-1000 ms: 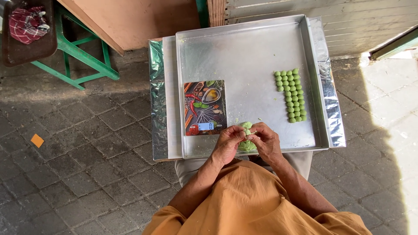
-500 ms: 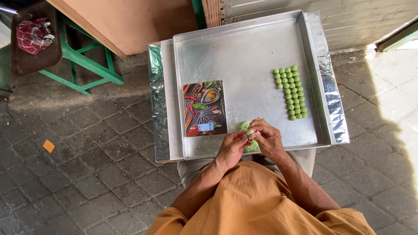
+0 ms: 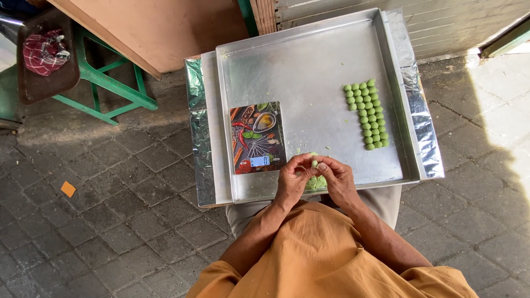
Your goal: A person is manually forming small balls from green dough and arranging them in neat rows on a metal tray.
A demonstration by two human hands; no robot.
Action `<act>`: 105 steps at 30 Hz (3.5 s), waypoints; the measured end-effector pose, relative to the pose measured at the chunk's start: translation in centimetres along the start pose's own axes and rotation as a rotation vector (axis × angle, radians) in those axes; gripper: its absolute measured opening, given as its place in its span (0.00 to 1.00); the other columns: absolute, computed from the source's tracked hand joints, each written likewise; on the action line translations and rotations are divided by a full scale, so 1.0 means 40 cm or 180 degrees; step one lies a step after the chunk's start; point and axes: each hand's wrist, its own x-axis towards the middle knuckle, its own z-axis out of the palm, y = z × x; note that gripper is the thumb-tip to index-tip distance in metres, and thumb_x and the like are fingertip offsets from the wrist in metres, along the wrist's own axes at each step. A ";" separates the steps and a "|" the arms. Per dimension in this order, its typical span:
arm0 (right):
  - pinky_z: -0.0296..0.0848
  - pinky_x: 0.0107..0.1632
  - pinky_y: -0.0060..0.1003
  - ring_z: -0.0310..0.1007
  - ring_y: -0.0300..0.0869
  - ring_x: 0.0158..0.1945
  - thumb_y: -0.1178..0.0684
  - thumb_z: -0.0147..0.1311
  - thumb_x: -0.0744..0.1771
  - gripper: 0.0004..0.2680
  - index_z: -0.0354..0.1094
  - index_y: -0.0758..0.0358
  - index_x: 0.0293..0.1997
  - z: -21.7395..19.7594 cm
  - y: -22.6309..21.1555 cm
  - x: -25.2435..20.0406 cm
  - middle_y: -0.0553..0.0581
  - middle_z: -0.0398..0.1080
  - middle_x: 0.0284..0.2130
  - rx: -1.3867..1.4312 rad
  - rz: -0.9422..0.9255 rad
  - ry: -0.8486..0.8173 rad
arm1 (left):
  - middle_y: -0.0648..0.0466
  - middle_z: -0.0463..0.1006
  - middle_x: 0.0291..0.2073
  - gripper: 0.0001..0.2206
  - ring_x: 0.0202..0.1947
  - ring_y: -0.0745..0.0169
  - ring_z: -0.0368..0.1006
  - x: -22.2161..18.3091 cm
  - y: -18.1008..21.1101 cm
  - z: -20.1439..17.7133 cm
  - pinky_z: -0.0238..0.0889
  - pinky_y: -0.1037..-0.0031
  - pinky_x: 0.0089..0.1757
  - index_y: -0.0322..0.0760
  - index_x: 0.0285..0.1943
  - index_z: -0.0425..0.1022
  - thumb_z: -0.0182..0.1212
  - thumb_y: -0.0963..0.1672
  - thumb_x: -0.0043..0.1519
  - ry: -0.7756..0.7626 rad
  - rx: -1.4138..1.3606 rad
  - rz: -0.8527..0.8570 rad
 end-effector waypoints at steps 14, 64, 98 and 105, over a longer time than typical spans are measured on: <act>0.76 0.46 0.37 0.75 0.37 0.35 0.60 0.69 0.62 0.15 0.71 0.68 0.51 -0.069 0.152 0.006 0.58 0.76 0.29 -0.0142 -0.0273 -0.0385 | 0.52 0.79 0.32 0.07 0.36 0.68 0.74 -0.017 -0.018 -0.060 0.68 0.72 0.42 0.36 0.43 0.83 0.66 0.44 0.65 -0.0399 0.0586 0.0632; 0.69 0.34 0.36 0.63 0.36 0.28 0.54 0.57 0.69 0.09 0.74 0.65 0.29 -0.067 0.084 0.023 0.55 0.69 0.23 -0.0657 -0.0627 -0.0638 | 0.48 0.82 0.37 0.10 0.35 0.66 0.77 -0.022 -0.077 -0.023 0.75 0.78 0.36 0.30 0.50 0.80 0.64 0.42 0.64 -0.0255 -0.0824 -0.0250; 0.76 0.39 0.40 0.79 0.40 0.33 0.60 0.60 0.66 0.06 0.79 0.62 0.46 -0.018 0.045 0.007 0.59 0.80 0.33 -0.1171 -0.0878 -0.0220 | 0.41 0.80 0.27 0.10 0.25 0.62 0.78 0.000 -0.091 -0.045 0.73 0.81 0.30 0.24 0.42 0.78 0.71 0.42 0.60 0.0256 -0.1049 -0.0443; 0.74 0.42 0.39 0.67 0.37 0.34 0.59 0.56 0.68 0.08 0.78 0.68 0.50 -0.018 0.038 -0.012 0.56 0.75 0.31 -0.0265 -0.0098 -0.0612 | 0.52 0.77 0.31 0.15 0.33 0.71 0.73 0.005 -0.011 -0.024 0.70 0.82 0.35 0.33 0.44 0.75 0.76 0.45 0.55 0.0228 -0.0683 -0.0051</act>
